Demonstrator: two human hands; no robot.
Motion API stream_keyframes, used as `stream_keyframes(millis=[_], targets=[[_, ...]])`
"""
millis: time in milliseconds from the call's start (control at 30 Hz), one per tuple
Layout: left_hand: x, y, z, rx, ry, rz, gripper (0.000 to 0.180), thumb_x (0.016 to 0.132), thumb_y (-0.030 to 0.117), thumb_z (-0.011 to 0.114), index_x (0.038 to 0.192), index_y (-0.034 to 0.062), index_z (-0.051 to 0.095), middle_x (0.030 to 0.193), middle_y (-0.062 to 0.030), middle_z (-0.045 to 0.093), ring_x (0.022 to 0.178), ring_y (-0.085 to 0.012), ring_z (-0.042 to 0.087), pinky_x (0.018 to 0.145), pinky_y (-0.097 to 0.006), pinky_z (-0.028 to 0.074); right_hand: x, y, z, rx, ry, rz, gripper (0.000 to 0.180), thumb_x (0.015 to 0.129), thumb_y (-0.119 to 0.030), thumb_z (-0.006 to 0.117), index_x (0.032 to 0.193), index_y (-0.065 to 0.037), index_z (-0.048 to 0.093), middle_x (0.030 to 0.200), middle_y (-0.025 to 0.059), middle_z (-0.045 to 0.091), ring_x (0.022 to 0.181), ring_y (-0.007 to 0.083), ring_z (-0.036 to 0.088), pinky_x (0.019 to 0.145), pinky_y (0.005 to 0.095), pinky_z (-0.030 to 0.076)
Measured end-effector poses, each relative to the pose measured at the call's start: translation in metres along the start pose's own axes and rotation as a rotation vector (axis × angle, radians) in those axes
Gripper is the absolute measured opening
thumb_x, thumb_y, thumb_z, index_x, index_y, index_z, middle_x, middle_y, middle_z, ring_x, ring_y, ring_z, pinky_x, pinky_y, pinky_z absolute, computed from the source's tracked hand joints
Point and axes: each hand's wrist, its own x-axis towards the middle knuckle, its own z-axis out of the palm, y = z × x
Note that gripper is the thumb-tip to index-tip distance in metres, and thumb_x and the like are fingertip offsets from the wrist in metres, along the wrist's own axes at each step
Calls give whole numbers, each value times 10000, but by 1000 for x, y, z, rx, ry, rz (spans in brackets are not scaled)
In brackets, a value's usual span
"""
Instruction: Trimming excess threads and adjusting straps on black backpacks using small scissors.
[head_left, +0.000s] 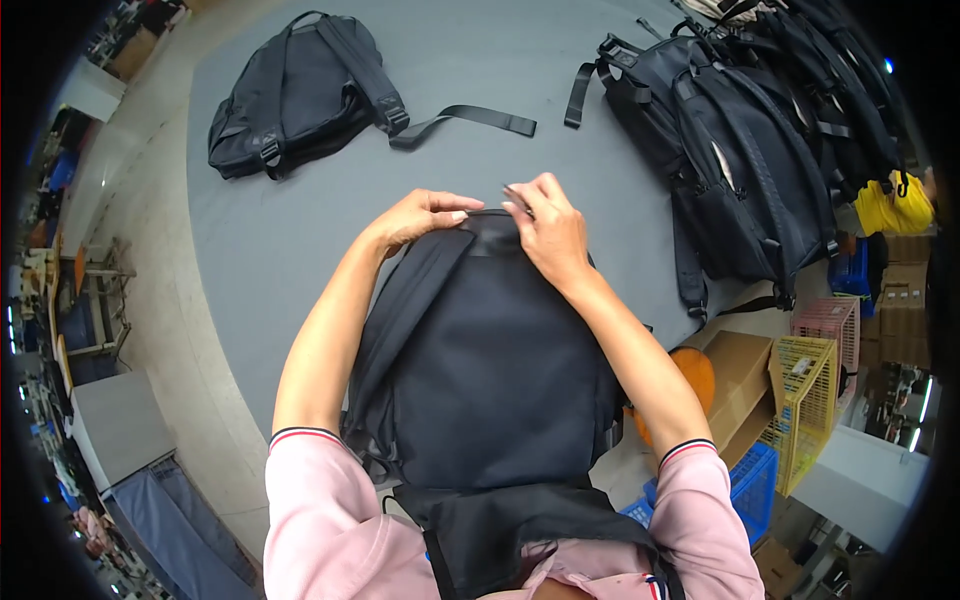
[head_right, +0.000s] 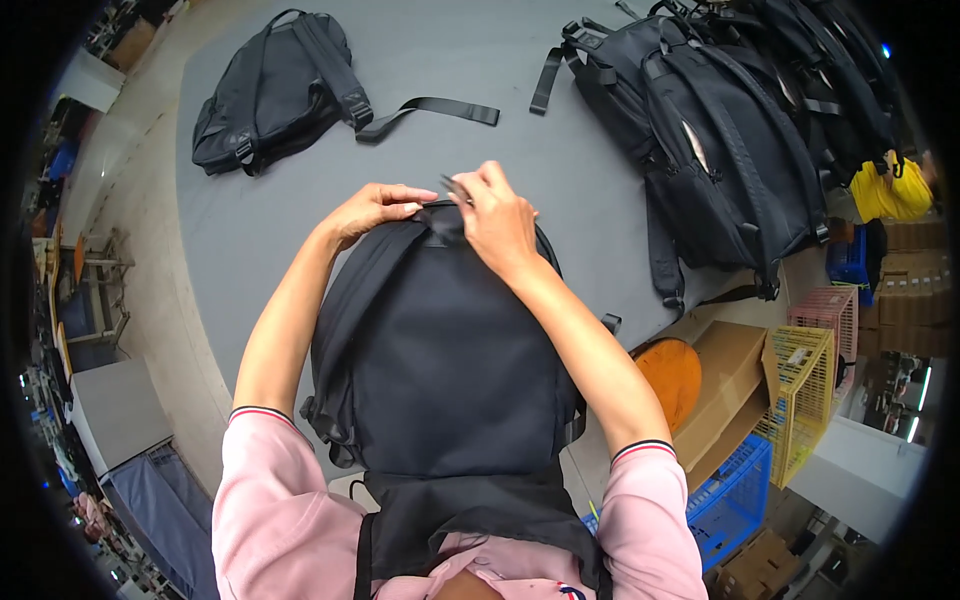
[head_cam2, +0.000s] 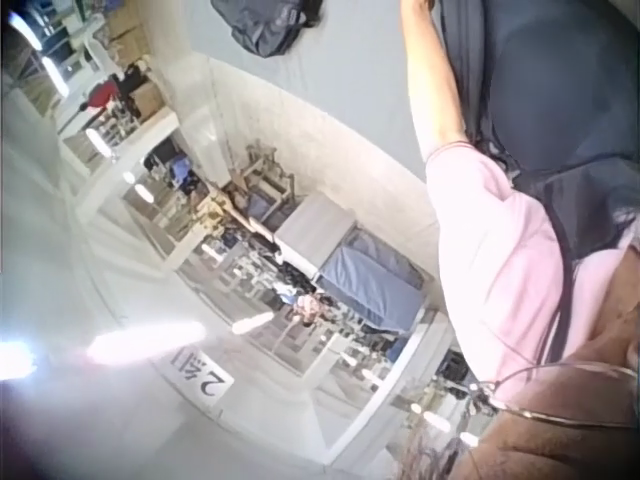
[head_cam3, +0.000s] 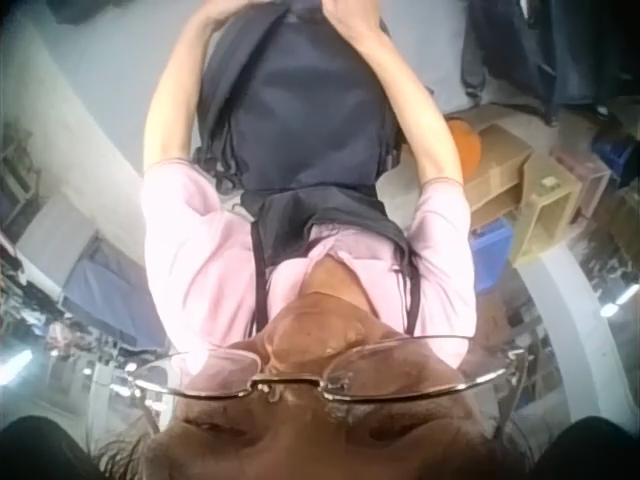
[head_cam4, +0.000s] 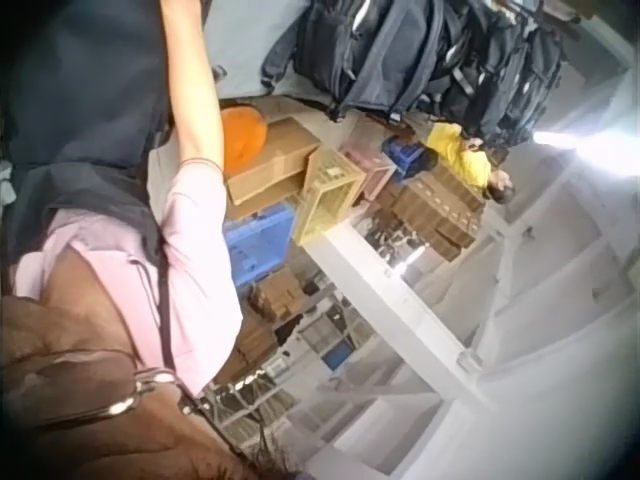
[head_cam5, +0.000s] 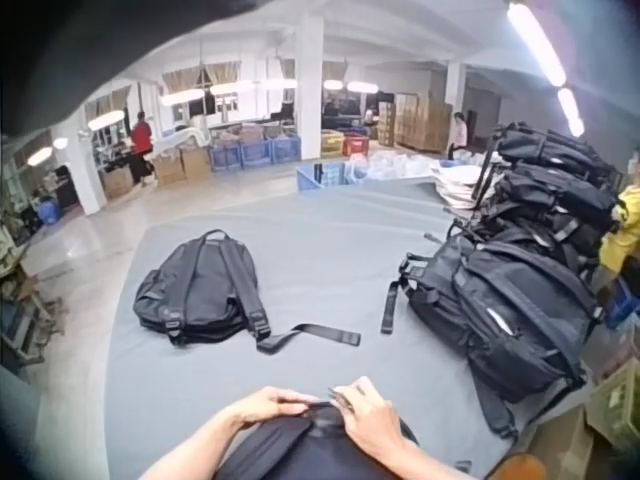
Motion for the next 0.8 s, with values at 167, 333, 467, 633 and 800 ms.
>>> stream_keyframes(millis=[167, 333, 467, 633, 800], targets=[[23, 2, -11, 217, -91, 66, 287, 849, 113, 597, 1129, 117, 657, 1080, -44, 581, 1011, -166, 531, 905, -286, 422, 18, 31, 36, -164, -124, -44, 134, 798, -117, 654, 915, -64, 618, 847, 71, 575, 686, 277, 612, 568, 361, 475], [28, 6, -35, 267, -142, 77, 263, 851, 124, 600, 1105, 107, 666, 1073, -50, 586, 995, -176, 542, 888, -294, 432, 36, 8, 23, 28, 1, -109, 155, 752, -67, 657, 897, -62, 604, 792, 85, 618, 661, 298, 622, 559, 384, 483], [42, -9, -41, 264, -80, 154, 225, 864, 142, 596, 1073, 102, 670, 944, -60, 640, 903, -162, 586, 846, -300, 453, 33, 2, 7, -110, -265, -24, 139, 765, -70, 655, 896, -57, 611, 788, 84, 634, 653, 304, 621, 569, 384, 484], [44, -16, -28, -232, 43, 9, 164, 911, 142, 527, 943, 27, 640, 812, -4, 617, 755, -81, 544, 718, -228, 436, 73, 14, 19, 7, -372, 344, 196, 781, -114, 657, 961, -61, 600, 740, 105, 646, 642, 301, 625, 566, 386, 472], [36, -16, -24, -417, 97, 9, 165, 919, 131, 497, 918, 25, 623, 791, 13, 584, 720, -48, 500, 679, -205, 416, 87, 17, 40, -92, -522, 378, 257, 797, -140, 651, 1029, -66, 567, 791, 106, 627, 674, 293, 615, 617, 376, 472]])
